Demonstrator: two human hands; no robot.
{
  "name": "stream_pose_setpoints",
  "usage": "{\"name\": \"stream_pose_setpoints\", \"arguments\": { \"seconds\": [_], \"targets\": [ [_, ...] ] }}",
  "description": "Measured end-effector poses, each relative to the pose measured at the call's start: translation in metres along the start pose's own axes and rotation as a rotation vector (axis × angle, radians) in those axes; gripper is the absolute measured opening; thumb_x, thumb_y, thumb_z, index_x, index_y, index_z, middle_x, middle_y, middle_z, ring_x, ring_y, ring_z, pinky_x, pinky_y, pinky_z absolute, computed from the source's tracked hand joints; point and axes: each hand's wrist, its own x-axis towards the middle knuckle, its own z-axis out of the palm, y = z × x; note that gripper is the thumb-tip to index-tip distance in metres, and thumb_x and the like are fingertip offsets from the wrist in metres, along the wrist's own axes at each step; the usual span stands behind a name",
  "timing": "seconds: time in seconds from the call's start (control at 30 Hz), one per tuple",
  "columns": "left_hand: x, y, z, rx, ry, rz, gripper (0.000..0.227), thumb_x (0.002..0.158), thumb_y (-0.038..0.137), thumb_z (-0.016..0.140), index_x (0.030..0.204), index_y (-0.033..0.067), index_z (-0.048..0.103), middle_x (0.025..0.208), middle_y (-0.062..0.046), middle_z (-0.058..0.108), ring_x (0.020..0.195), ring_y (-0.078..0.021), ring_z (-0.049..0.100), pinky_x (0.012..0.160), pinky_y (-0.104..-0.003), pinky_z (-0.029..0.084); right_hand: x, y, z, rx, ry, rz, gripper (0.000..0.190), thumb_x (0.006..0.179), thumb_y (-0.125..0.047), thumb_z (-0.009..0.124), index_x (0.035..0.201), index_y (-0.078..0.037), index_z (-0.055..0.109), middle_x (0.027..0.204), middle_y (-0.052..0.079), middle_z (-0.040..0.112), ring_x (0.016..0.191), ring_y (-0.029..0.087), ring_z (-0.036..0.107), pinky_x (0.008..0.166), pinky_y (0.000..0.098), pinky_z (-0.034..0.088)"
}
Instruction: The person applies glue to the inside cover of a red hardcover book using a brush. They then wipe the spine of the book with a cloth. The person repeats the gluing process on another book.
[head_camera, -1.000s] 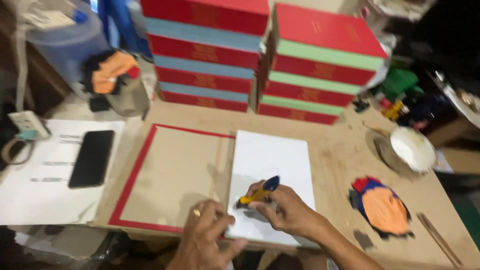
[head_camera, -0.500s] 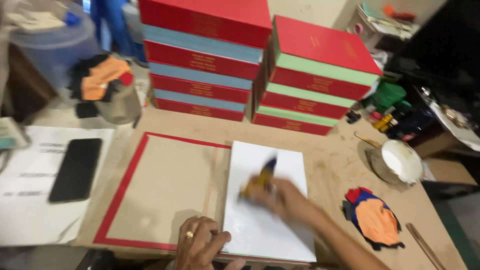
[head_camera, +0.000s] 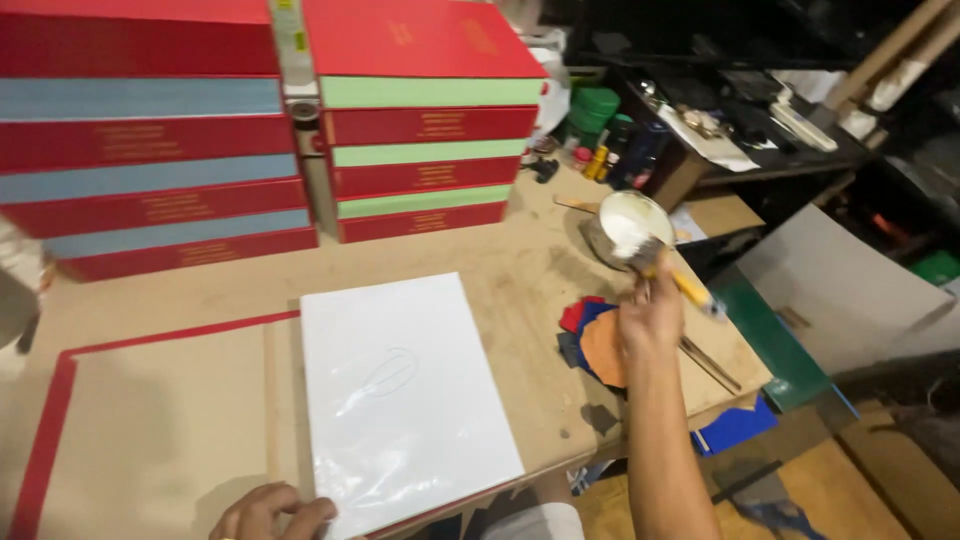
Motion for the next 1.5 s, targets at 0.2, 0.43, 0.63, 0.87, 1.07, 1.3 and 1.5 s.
{"name": "stream_pose_setpoints", "arguments": {
  "seconds": [0.2, 0.43, 0.63, 0.87, 1.07, 1.3, 1.5],
  "targets": [
    [0.025, -0.023, 0.004, -0.176, -0.399, -0.207, 0.028, 0.043, 0.046, 0.094, 0.065, 0.0326, 0.083, 0.075, 0.010, 0.069, 0.059, -0.0117, 0.065, 0.059, -0.026, 0.051, 0.098, 0.010, -0.108, 0.410, 0.350, 0.132, 0.005, 0.101, -0.017, 0.068, 0.105, -0.017, 0.072, 0.097, -0.003, 0.078, 0.086, 0.011, 0.069, 0.072, 0.0280, 0.048],
    [0.092, 0.005, -0.031, -0.345, -0.333, -0.221, 0.024, 0.093, 0.032, 0.061, 0.106, 0.0166, 0.072, 0.108, -0.005, 0.067, 0.097, -0.0209, 0.066, 0.094, -0.035, 0.048, 0.052, 0.013, -0.082, 0.419, 0.153, 0.314, 0.045, 0.089, -0.004, 0.074, 0.130, 0.000, 0.057, 0.142, 0.013, 0.053, 0.131, 0.033, 0.057, 0.107, 0.0461, 0.054],
    [0.089, -0.009, -0.033, -0.333, -0.447, -0.172, 0.036, 0.095, 0.043, 0.056, 0.122, 0.0216, 0.067, 0.125, -0.002, 0.064, 0.119, -0.0217, 0.059, 0.099, -0.043, 0.040, -0.174, -0.042, -0.015, -0.173, -0.310, 0.550, 0.028, 0.096, -0.015, 0.062, 0.119, -0.001, 0.061, 0.120, 0.018, 0.070, 0.110, 0.031, 0.068, 0.098, 0.0443, 0.055],
    [0.086, -0.014, -0.035, -0.356, -0.495, -0.176, 0.062, 0.095, 0.064, 0.036, 0.126, 0.0180, 0.064, 0.128, -0.010, 0.061, 0.118, -0.0272, 0.057, 0.102, -0.052, 0.037, -0.269, -0.054, -0.036, -0.701, -0.281, 0.825, 0.029, 0.096, 0.000, 0.057, 0.120, 0.009, 0.071, 0.117, 0.030, 0.075, 0.106, 0.041, 0.071, 0.097, 0.0505, 0.056],
    [0.109, -0.043, -0.017, -0.310, -0.262, -0.050, 0.030, 0.108, 0.025, 0.046, 0.116, 0.0027, 0.065, 0.112, -0.015, 0.069, 0.108, -0.0365, 0.059, 0.103, -0.048, 0.040, -0.293, -0.032, -0.021, -0.691, -0.146, 0.607, 0.035, 0.090, -0.005, 0.063, 0.118, 0.016, 0.063, 0.112, 0.038, 0.071, 0.102, 0.049, 0.071, 0.098, 0.0493, 0.056],
    [0.181, -0.139, 0.093, -0.005, 0.041, 0.160, 0.008, 0.096, 0.009, 0.052, 0.090, 0.0097, 0.057, 0.084, -0.010, 0.060, 0.082, -0.0354, 0.059, 0.076, -0.051, 0.045, -0.311, -0.035, -0.009, -0.815, -0.194, 0.558, 0.040, 0.095, 0.002, 0.052, 0.131, 0.020, 0.054, 0.124, 0.041, 0.063, 0.112, 0.051, 0.063, 0.102, 0.0507, 0.049],
    [0.198, -0.107, 0.103, 0.086, -0.032, -0.144, 0.028, 0.098, 0.030, 0.056, 0.097, 0.0061, 0.071, 0.097, -0.019, 0.068, 0.097, -0.0438, 0.060, 0.079, -0.059, 0.048, -0.331, -0.051, 0.012, -0.983, -0.014, 0.625, 0.041, 0.106, 0.000, 0.039, 0.142, 0.017, 0.044, 0.139, 0.037, 0.053, 0.129, 0.053, 0.053, 0.115, 0.0567, 0.041]
  ]
}}
